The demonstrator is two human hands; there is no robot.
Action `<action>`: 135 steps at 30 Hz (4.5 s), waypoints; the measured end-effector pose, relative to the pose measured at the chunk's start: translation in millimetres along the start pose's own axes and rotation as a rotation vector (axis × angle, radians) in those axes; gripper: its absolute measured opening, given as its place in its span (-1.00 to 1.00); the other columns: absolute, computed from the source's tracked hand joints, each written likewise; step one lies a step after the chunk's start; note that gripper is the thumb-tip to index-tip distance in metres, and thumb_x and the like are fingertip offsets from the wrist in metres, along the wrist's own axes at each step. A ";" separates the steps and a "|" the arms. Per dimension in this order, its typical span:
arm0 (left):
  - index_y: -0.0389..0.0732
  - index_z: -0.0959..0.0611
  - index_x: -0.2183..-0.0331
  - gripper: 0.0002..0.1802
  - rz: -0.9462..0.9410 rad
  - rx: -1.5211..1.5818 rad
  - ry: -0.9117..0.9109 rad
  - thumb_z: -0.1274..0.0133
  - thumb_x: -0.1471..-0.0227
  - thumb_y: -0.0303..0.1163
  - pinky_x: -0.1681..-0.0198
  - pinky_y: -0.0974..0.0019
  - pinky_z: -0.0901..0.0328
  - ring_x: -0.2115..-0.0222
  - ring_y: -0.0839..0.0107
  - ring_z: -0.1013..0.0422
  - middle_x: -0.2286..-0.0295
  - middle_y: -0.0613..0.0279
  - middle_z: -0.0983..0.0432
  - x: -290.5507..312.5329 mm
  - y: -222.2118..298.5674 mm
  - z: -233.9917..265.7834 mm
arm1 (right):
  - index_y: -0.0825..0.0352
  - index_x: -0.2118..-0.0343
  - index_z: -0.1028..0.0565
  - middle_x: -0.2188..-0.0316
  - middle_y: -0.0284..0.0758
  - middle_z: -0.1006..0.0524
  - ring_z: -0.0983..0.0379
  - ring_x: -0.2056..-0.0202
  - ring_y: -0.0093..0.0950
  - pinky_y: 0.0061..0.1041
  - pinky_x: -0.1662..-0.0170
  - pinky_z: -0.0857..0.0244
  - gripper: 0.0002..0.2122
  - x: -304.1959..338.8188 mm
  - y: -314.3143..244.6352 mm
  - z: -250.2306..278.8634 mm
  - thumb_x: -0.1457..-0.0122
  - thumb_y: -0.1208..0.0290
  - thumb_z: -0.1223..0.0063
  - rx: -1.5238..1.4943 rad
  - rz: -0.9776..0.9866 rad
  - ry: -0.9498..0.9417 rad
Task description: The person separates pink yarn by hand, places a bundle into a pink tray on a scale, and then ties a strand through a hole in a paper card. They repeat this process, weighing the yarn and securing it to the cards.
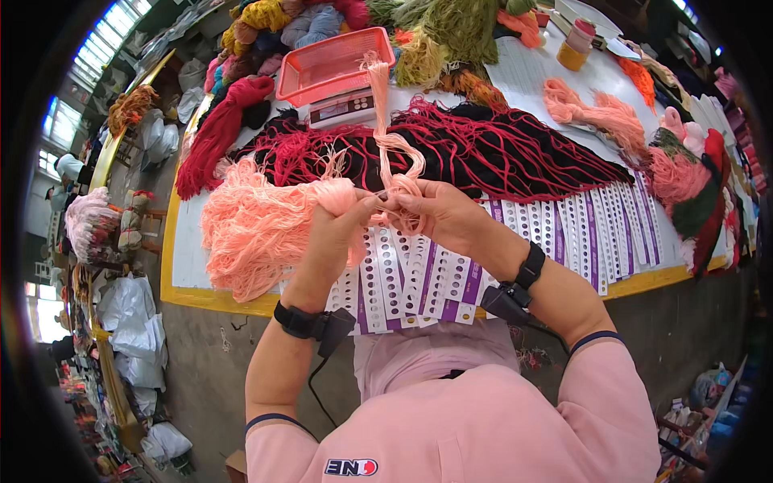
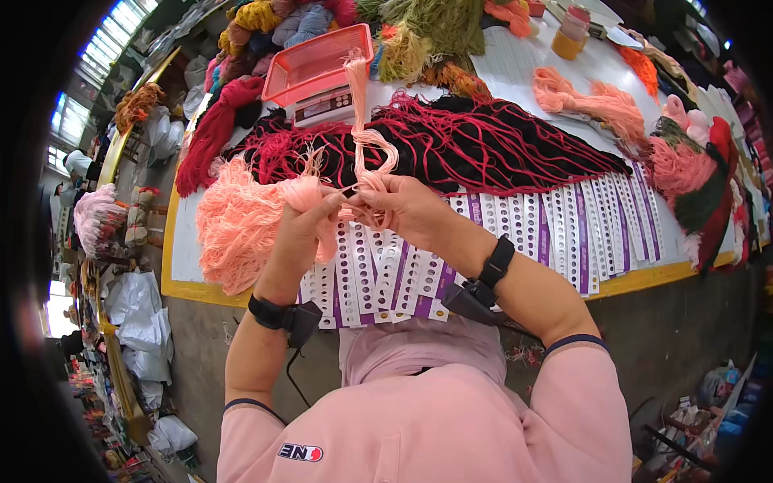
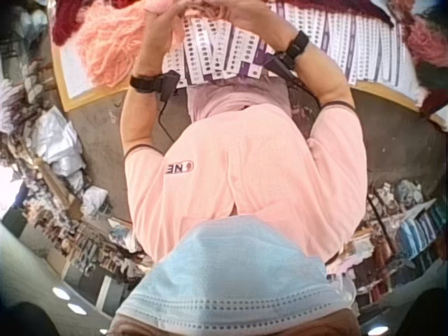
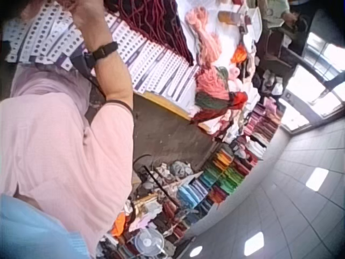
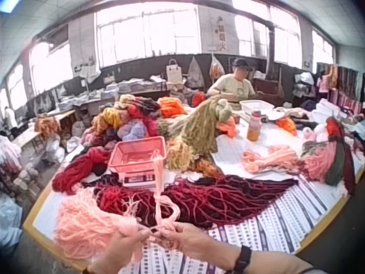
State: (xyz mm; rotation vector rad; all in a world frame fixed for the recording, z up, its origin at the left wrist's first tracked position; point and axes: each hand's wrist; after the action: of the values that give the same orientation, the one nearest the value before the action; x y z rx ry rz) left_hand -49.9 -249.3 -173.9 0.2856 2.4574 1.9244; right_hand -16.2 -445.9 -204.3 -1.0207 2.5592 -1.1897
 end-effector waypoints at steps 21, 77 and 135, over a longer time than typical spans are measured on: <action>-0.21 -0.52 0.07 -0.59 -0.576 -1.209 1.283 -0.05 0.05 -0.49 0.11 0.32 -0.29 0.19 0.28 -0.37 0.19 0.19 -0.38 115.6 221.7 483.9 | 0.38 0.45 -0.49 0.64 -0.38 -0.39 -0.36 0.56 -0.60 -0.55 0.43 -0.29 -0.81 70.0 -188.8 178.8 -0.18 0.35 -0.04 0.697 0.180 0.788; -0.16 -0.47 0.62 -0.84 0.359 -0.245 0.012 -0.07 0.09 -0.55 0.67 0.42 -0.03 0.71 0.61 -0.21 0.67 0.42 -0.32 -34.0 -66.0 -15.4 | 0.36 0.36 -0.35 0.63 -0.20 -0.47 -0.47 0.56 -0.19 -0.29 0.45 -0.30 -0.84 13.3 -3.4 47.8 -0.29 0.37 0.11 1.428 0.342 0.029; -0.36 -0.54 0.06 -0.68 -0.036 -0.380 -0.413 -0.05 -0.12 -0.52 0.13 0.39 -0.33 0.22 0.50 -0.43 0.10 0.18 -0.47 -13.5 -51.2 1.2 | 0.39 0.20 -0.33 0.48 -0.13 -0.54 -0.52 0.39 -0.14 -0.18 0.30 -0.33 -0.81 5.3 9.5 54.1 -0.24 0.37 0.07 1.515 0.240 0.156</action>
State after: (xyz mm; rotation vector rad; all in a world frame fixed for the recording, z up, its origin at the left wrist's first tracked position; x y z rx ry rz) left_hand -43.6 -261.9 -224.9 0.5562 1.7942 2.0171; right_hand -4.2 -478.7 -247.0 -0.2029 1.0300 -2.3829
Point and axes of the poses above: each hand's wrist, its own x-axis away from the middle knuckle, its own z-axis out of the back of the hand, y = z × x
